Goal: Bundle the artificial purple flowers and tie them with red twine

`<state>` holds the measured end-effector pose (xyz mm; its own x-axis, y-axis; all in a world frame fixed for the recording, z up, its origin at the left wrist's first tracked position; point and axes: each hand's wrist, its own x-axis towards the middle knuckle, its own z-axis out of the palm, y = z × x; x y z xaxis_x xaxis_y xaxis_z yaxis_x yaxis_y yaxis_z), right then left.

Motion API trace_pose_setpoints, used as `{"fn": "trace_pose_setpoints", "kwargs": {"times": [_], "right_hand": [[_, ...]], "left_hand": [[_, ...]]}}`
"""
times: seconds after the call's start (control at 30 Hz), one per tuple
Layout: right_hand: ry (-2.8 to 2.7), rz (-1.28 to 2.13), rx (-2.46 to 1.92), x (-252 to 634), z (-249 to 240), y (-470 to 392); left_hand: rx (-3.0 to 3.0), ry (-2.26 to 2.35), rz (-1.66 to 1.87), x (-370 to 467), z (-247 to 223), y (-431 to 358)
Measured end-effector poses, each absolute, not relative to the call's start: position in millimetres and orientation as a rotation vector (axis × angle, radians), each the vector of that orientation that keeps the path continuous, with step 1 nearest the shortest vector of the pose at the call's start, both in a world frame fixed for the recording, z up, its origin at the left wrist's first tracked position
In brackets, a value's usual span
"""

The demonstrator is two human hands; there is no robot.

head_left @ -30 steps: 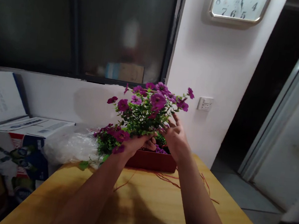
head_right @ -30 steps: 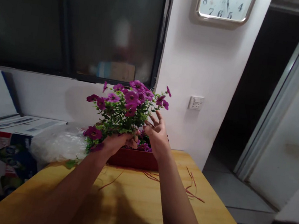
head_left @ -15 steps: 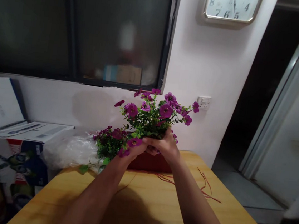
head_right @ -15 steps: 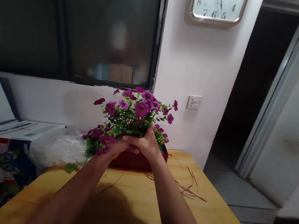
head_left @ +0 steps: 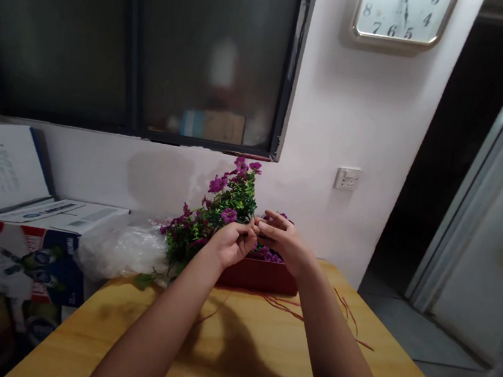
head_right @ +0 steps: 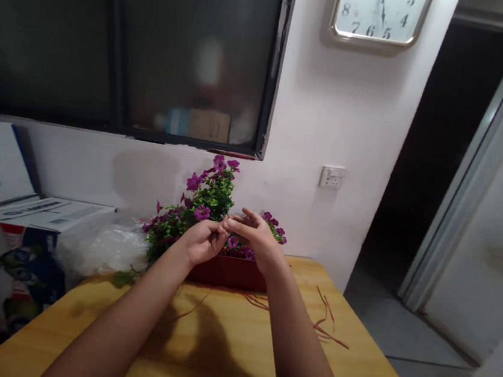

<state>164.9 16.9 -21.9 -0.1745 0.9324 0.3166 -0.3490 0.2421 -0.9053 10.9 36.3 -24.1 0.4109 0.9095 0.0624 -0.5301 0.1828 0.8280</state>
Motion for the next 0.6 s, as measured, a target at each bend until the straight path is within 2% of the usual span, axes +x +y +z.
{"fn": "trace_pose_setpoints", "kwargs": {"times": [0.3,0.6], "right_hand": [[-1.339,1.360,-0.703,161,-37,27],[-1.442,1.410,-0.660,181,-25,19]], "left_hand": [[1.203,0.623,0.774,19,-43,32],[1.265,0.608,0.718,14,-38,31]]}}
